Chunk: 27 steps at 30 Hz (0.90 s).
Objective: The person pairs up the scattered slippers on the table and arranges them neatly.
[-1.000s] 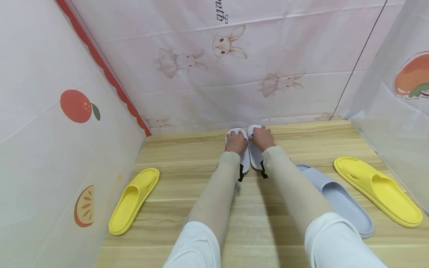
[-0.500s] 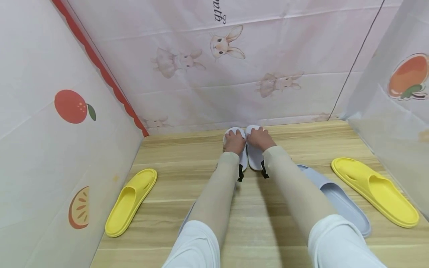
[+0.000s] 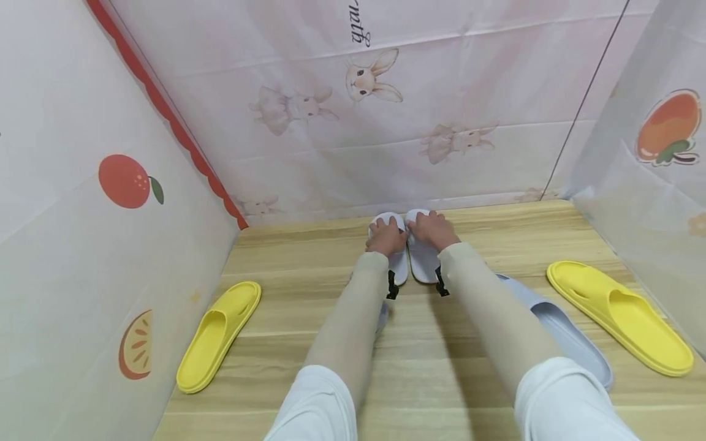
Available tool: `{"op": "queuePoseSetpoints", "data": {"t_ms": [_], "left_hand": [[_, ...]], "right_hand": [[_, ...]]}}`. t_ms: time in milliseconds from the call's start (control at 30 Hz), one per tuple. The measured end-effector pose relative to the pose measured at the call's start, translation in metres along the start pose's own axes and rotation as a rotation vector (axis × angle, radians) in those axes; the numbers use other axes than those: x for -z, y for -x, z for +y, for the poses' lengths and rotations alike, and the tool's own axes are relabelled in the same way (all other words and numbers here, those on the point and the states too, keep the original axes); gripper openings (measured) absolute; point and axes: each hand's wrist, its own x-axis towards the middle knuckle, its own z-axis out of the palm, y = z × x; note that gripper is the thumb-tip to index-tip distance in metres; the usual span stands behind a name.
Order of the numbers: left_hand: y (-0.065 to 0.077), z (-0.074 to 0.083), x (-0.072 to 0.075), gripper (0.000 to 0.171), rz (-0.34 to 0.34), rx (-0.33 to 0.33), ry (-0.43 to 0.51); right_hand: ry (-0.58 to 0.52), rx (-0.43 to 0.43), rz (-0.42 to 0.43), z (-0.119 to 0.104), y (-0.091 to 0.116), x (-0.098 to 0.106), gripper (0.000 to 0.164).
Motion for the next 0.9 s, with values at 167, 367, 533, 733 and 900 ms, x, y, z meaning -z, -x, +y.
{"op": "queuePoseSetpoints", "data": {"t_ms": [167, 367, 533, 733, 900], "left_hand": [[0.003, -0.004, 0.003, 0.078, 0.028, -0.045, -0.028], [0.011, -0.004, 0.010, 0.086, 0.038, -0.118, -0.096], [0.026, -0.006, 0.017, 0.085, 0.015, -0.183, -0.138], [0.049, -0.013, 0.019, 0.088, 0.002, -0.293, -0.272], [0.068, -0.024, 0.021, 0.090, 0.000, -0.363, -0.307]], "right_hand": [[0.081, 0.028, 0.052, -0.003, 0.002, 0.008, 0.065], [0.112, 0.055, 0.083, 0.001, 0.016, 0.016, 0.067], [0.140, 0.094, 0.106, 0.011, 0.033, 0.018, 0.068], [0.218, 0.154, 0.129, 0.019, 0.057, 0.020, 0.067], [0.251, 0.231, 0.168, 0.023, 0.077, 0.024, 0.064]]}}
